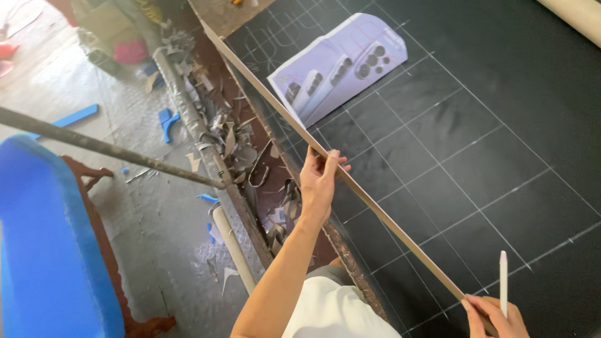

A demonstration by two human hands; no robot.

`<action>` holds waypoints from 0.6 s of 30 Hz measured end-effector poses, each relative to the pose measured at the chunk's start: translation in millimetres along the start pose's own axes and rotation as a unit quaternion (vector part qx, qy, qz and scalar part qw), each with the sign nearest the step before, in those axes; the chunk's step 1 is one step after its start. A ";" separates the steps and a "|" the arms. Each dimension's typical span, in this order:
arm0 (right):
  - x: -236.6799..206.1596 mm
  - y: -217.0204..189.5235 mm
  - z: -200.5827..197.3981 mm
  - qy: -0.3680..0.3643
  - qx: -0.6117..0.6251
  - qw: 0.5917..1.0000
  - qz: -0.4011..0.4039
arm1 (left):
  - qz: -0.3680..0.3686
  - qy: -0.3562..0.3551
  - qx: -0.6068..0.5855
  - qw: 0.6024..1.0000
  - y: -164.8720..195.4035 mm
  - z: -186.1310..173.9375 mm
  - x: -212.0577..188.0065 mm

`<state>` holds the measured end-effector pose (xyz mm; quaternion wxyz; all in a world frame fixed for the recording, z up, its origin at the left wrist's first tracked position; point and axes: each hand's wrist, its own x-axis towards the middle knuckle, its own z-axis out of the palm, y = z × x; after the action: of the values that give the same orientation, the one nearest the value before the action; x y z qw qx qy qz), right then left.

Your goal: The person lays a long straightedge strip across a large black sheet on the work table and draws straight guide lines with a white marker, extending a grid across the material. They then place a small paper template on the sheet and trace around it with the marker, repositioning the template to mark repeated shapes.

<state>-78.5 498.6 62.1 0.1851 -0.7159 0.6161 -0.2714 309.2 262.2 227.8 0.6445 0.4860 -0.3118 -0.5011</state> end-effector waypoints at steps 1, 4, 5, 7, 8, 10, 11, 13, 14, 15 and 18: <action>-0.7 3.3 3.2 0.019 0.007 1.000 -0.007 | 0.002 0.015 -0.010 1.000 5.5 -6.4 0.3; 0.6 10.8 10.9 0.053 0.017 0.997 -0.049 | 0.011 0.060 -0.040 0.997 20.6 -24.8 0.9; 2.3 14.1 12.6 0.050 0.012 0.996 -0.078 | 0.016 0.074 -0.048 0.996 25.0 -30.1 0.2; 7.2 23.3 16.7 0.045 -0.011 0.993 -0.108 | 0.030 0.088 -0.057 0.994 31.8 -39.1 -3.3; 8.0 28.6 18.4 0.044 -0.029 0.993 -0.110 | 0.038 0.088 -0.059 0.994 34.5 -42.8 -5.6; 12.2 40.7 25.8 0.028 -0.016 0.993 -0.111 | 0.048 0.087 -0.067 0.993 37.8 -48.6 -9.3; 14.7 46.8 29.7 0.012 0.014 0.993 -0.112 | 0.051 0.086 -0.075 0.992 38.3 -50.5 -11.2; 16.3 54.1 34.6 0.001 0.015 0.992 -0.125 | 0.056 0.088 -0.088 0.991 38.2 -53.8 -13.4; 16.6 56.0 37.4 0.006 -0.015 0.990 -0.137 | 0.057 0.091 -0.093 0.990 38.0 -55.7 -14.4; 18.0 56.7 39.8 0.010 -0.045 0.988 -0.150 | 0.060 0.095 -0.098 0.989 38.1 -57.9 -15.1; 33.7 44.2 48.8 0.002 0.032 0.996 -0.086 | 0.063 0.105 -0.139 0.983 42.1 -67.6 -16.2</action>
<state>-79.8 454.4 2.7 0.1825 -0.7591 0.5441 -0.3073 378.9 299.9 246.2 0.7649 0.4212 -0.2001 -0.4443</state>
